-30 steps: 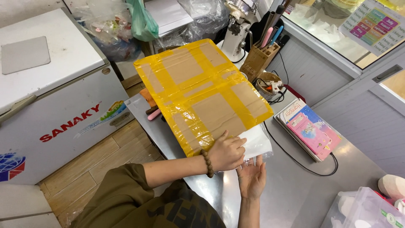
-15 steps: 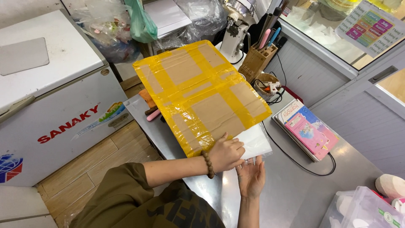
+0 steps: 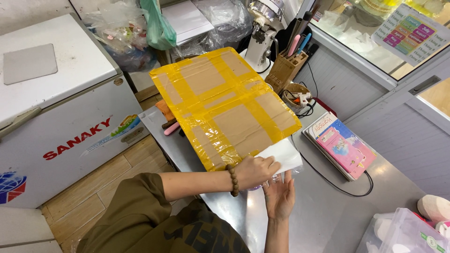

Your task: Removing adhesive backing from white circular cutouts and placing them onto a template sheet.

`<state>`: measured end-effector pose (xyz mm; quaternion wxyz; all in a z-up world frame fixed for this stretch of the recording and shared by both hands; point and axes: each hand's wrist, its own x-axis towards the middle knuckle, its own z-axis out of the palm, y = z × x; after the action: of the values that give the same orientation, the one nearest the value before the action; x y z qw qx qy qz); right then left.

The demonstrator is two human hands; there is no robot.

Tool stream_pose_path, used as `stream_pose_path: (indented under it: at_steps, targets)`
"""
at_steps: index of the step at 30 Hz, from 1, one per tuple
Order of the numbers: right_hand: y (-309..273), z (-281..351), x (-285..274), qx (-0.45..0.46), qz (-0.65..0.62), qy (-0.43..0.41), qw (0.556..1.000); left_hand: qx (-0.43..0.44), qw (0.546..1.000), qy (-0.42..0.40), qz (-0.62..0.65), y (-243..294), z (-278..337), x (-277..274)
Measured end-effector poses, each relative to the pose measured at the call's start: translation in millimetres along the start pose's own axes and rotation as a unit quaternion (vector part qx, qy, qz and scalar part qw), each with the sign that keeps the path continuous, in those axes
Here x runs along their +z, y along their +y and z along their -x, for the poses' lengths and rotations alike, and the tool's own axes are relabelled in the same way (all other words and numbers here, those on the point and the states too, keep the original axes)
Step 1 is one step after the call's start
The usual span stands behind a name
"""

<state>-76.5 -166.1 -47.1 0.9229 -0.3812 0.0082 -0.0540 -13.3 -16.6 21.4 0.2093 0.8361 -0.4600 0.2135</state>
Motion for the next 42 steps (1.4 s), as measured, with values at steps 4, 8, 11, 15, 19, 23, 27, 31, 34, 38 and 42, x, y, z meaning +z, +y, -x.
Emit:
stream_pose_path:
  at_steps: [4,8,11,15,19,23,27,31,34,38,42]
  targets:
    - [5.3,0.9,-11.5,0.004,-0.011,0.004,1.0,0.007,1.0,0.01,0.013,-2.0,-0.8,0.7]
    - [3.3,1.5,-6.5,-0.003,-0.006,-0.006,1.0,0.005,1.0,0.021,0.02,-17.0,6.6,25.0]
    - [9.1,-0.3,-13.5,-0.018,0.039,0.047,0.998,-0.019,0.999,0.016,0.039,-23.6,9.2,27.8]
    - [10.7,2.6,-5.9,-0.072,0.136,0.18,0.972,-0.034,0.998,0.02,0.049,-21.1,7.0,17.0]
    - [19.1,5.7,-15.1,-0.075,0.154,0.189,0.967,-0.003,1.0,0.011,0.028,-13.2,9.0,22.2]
    - [25.5,3.7,-27.5,-0.094,0.14,0.174,0.97,0.016,1.0,-0.015,-0.022,-6.0,15.3,34.7]
    - [25.2,4.8,-25.3,-0.103,0.137,0.171,0.97,0.012,0.999,-0.033,-0.036,-8.6,19.0,41.8]
    - [24.8,6.4,-18.0,-0.103,0.159,0.179,0.966,0.005,0.999,-0.044,-0.015,-11.7,18.4,37.5]
    - [23.8,7.6,-19.9,-0.102,0.136,0.165,0.971,-0.004,0.999,-0.046,-0.002,-12.8,17.9,35.9]
    - [24.1,7.3,-19.3,-0.1,0.135,0.17,0.971,-0.018,0.999,-0.035,0.022,-18.0,15.0,34.2]
    - [22.9,10.5,-4.9,-0.099,0.166,0.216,0.957,-0.033,0.999,-0.023,0.019,-22.7,13.0,38.8]
